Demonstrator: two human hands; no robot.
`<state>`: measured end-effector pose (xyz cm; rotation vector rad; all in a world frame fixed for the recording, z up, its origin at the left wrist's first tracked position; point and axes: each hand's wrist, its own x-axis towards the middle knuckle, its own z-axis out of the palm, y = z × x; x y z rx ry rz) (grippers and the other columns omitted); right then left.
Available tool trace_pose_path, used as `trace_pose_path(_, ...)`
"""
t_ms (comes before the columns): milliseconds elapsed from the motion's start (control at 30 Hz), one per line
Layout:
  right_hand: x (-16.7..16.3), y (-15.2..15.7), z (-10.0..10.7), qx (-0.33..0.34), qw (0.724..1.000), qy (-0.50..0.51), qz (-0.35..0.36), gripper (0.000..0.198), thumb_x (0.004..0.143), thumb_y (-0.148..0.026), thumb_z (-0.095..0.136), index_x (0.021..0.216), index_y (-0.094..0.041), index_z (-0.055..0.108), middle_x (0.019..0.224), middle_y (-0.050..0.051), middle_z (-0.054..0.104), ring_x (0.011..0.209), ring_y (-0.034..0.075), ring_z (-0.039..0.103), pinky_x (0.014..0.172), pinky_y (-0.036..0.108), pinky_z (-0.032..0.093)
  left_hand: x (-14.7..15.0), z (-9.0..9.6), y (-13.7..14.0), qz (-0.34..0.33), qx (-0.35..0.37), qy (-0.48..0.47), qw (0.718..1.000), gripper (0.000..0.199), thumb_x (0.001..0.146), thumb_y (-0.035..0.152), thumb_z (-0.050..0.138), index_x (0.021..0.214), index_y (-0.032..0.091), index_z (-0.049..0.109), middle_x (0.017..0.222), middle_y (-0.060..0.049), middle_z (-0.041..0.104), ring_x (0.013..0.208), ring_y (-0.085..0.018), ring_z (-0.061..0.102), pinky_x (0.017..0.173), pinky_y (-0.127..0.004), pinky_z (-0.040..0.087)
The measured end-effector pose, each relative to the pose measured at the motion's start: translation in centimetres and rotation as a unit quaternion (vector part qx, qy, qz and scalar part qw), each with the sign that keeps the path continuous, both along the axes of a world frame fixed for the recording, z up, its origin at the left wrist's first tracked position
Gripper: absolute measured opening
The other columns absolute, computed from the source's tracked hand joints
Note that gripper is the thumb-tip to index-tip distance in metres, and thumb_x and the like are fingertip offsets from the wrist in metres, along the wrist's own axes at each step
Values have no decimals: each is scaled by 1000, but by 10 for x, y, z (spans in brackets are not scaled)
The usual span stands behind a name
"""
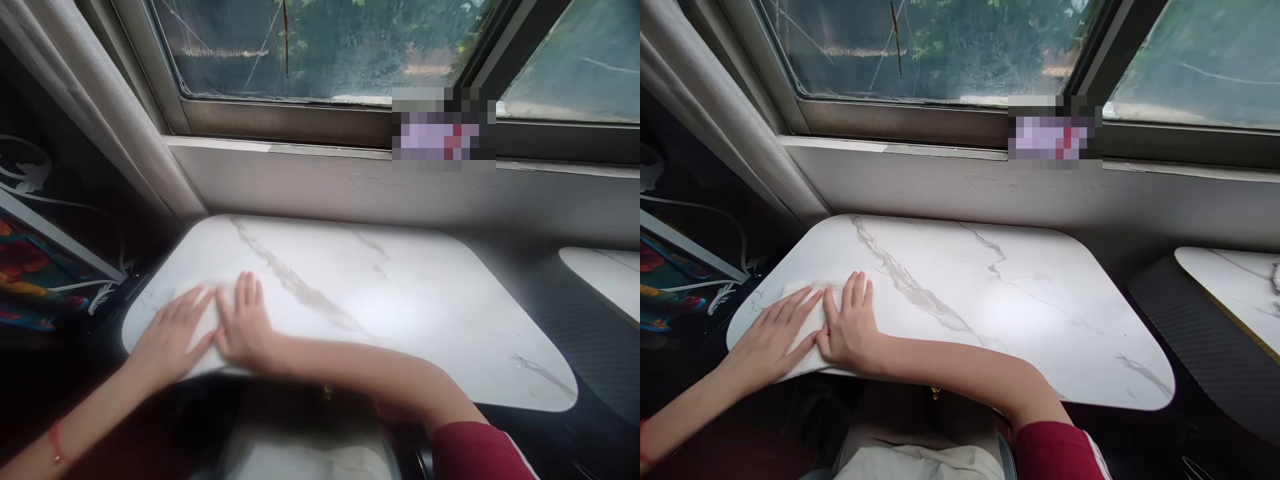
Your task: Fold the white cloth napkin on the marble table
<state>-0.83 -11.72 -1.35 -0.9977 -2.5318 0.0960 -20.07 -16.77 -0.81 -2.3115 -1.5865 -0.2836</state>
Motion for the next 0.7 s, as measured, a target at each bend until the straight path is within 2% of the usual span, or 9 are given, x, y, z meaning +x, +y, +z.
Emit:
trace_pose_path(133, -38, 7, 3, -1, 1000, 0, 24, 69, 95, -37, 47, 154, -5, 33, 154, 37, 31, 145, 47, 31, 114, 67, 23, -47, -1, -4, 41, -35, 12, 998, 67, 98, 52, 34, 158, 24, 23, 156, -14, 42, 140, -33, 46, 109, -51, 42)
trace_pose_path(267, -63, 24, 3, -3, 1000, 1, 21, 69, 95, -39, 48, 153, -5, 33, 154, 36, 32, 145, 46, 31, 114, 66, 22, -73, 4, 14, 72, -88, 7, 994, 68, 96, 56, 31, 156, 25, 28, 159, -12, 39, 143, -32, 42, 112, -52, 39)
trace_pose_path(433, -80, 69, 1, -3, 1000, 3, -3, 64, 96, -36, 46, 154, -9, 34, 156, 33, 31, 147, 45, 29, 115, 62, 21, -78, 14, 67, 108, -139, -3, 984, 70, 96, 58, 25, 154, 19, 33, 159, -15, 38, 145, -34, 38, 115, -56, 34)
trace_pose_path(700, -88, 137, 1, -26, 997, 1, -79, 64, 97, -34, 44, 154, -8, 35, 158, 32, 28, 148, 46, 24, 117, 61, 16, -75, 20, 166, 97, -184, -11, 978, 72, 96, 56, 24, 154, 15, 34, 162, -16, 31, 151, -31, 27, 119, -54, 25)
